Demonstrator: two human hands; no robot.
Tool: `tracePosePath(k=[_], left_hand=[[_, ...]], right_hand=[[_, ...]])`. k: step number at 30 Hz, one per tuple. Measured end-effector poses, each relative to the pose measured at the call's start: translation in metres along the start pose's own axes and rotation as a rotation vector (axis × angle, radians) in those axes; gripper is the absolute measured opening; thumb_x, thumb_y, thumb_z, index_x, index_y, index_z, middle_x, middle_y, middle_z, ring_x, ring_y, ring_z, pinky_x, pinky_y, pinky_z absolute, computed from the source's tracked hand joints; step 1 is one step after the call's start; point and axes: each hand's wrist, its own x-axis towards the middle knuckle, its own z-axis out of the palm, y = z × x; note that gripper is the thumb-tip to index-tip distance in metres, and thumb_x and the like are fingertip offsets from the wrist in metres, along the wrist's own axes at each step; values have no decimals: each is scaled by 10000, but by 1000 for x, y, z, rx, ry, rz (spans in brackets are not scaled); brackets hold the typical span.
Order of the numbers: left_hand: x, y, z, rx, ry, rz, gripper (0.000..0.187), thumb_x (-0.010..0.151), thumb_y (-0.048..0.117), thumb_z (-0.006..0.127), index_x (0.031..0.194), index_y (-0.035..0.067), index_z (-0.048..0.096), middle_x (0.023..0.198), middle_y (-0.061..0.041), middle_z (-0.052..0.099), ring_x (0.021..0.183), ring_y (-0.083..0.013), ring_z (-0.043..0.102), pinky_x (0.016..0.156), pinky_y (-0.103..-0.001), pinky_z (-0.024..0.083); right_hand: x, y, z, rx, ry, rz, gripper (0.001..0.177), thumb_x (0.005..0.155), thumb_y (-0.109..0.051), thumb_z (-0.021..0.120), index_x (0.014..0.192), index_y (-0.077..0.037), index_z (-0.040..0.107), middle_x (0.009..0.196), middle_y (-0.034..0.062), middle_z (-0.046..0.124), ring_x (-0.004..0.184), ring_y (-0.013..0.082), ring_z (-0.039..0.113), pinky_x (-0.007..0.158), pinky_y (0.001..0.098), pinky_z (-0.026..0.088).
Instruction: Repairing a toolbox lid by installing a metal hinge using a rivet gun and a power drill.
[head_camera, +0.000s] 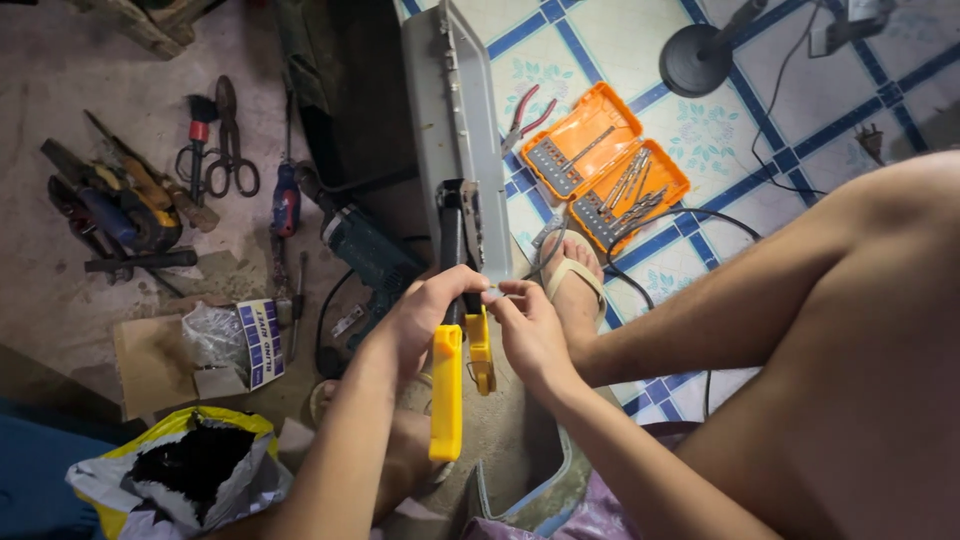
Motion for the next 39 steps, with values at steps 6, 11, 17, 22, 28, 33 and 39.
tracePosePath(k=[6,11,17,22,28,33,39], left_hand=[[10,-14,-12,-23,17,24,255,811,318,672,840,67,703,754,-37,655,657,-159,621,583,-313,515],[11,-9,-7,-19,64,41,265,800,318,680,835,57,714,770,-46,686,694,-159,654,653,-305,533],[18,-10,0,51,128,90,279,770,298,673,860,43,740,786,-42,713,703,-154,664,670,-291,542],[31,-22,2,144,160,272,365,785,326,704,828,-36,708,751,-102,701,662,-209,676,624,-344,541],[46,-32,-22,15,100,172,585,818,637,637,1016,94,727,810,3,686,695,-126,697,671,-303,573],[66,-36,-28,238,436,344,569,853,601,685,950,42,650,814,-80,678,718,-221,661,672,-371,526],[82,-21,-20,516,751,571,594,746,443,846,1052,-4,604,973,-200,693,898,-340,687,789,-407,553]], right_hand=[[-38,-22,7,26,-162,175,573,934,-364,665,1355,5,543,1160,152,669,1068,202,622,916,318,484],[-65,-21,7,110,-366,231,1037,821,-480,737,1596,-71,183,1409,186,544,1305,243,550,1093,354,418],[-73,-61,3,-124,-557,180,1447,640,-430,906,1601,-76,-116,1522,169,438,1402,238,472,1148,344,368],[-67,-57,3,-216,-496,239,1349,591,-273,852,1608,-109,-19,1327,168,593,1173,245,615,991,328,496],[-65,-51,3,-405,-379,233,1017,596,-151,779,1481,-80,282,1077,101,610,944,212,629,813,329,550],[-68,-56,7,-457,-327,270,775,612,-123,738,1320,-60,428,913,101,584,824,213,611,727,337,544],[-63,-46,0,-438,-317,229,615,614,-110,719,1179,-24,490,890,100,582,794,203,604,700,326,532]])
